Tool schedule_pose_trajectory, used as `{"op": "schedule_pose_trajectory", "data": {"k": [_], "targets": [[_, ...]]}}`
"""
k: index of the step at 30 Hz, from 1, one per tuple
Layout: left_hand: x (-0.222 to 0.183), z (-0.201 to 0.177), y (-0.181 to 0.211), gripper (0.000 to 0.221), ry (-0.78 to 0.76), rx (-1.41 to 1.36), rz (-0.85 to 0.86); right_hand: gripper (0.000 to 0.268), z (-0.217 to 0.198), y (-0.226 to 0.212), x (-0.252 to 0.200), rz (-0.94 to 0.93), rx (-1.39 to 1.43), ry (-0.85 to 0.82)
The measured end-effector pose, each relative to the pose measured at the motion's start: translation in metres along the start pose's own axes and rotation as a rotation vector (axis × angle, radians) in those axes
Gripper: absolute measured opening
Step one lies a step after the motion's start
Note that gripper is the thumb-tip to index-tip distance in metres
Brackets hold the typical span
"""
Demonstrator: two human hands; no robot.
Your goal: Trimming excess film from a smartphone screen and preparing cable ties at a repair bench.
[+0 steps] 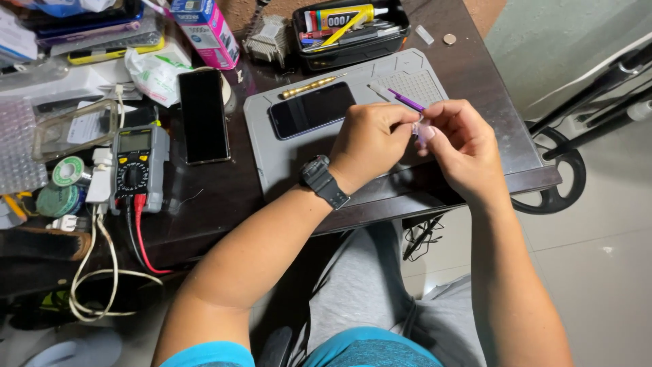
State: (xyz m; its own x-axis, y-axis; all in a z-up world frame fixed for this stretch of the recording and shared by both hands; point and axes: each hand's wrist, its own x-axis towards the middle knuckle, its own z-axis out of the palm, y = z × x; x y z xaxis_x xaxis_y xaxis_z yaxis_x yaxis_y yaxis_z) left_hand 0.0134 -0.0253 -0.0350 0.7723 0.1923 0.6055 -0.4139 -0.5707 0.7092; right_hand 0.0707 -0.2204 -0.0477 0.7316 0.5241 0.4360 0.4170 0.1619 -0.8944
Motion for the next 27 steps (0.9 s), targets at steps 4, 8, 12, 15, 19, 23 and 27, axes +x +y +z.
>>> {"op": "schedule_pose_trajectory", "data": {"k": [4, 8, 12, 15, 19, 23, 27], "targets": [[-0.003, -0.003, 0.005, 0.020, 0.028, -0.047, -0.004, 0.021, -0.008, 0.010, 0.001, -0.030, -0.100, -0.008], [-0.001, 0.001, -0.006, 0.019, 0.066, 0.000, 0.030, 0.020, -0.007, 0.010, 0.002, -0.005, -0.007, -0.007], [-0.001, 0.002, -0.004, 0.019, 0.032, 0.018, -0.059, 0.009, 0.000, -0.018, 0.000, 0.092, -0.035, -0.024], [0.014, -0.020, 0.019, 0.011, -0.002, -0.209, -0.498, 0.004, -0.002, -0.021, 0.004, 0.073, -0.092, -0.229], [0.048, -0.066, -0.047, 0.020, 0.171, -0.392, -0.424, 0.007, 0.009, -0.029, 0.003, 0.112, -0.131, -0.213], [0.074, -0.144, -0.106, 0.026, 0.324, 0.589, -0.148, 0.007, 0.017, -0.027, 0.005, 0.069, -0.154, -0.053], [0.079, -0.168, -0.212, 0.025, 0.077, 1.115, -0.234, 0.004, 0.025, -0.017, 0.000, 0.037, -0.284, -0.038]]}}
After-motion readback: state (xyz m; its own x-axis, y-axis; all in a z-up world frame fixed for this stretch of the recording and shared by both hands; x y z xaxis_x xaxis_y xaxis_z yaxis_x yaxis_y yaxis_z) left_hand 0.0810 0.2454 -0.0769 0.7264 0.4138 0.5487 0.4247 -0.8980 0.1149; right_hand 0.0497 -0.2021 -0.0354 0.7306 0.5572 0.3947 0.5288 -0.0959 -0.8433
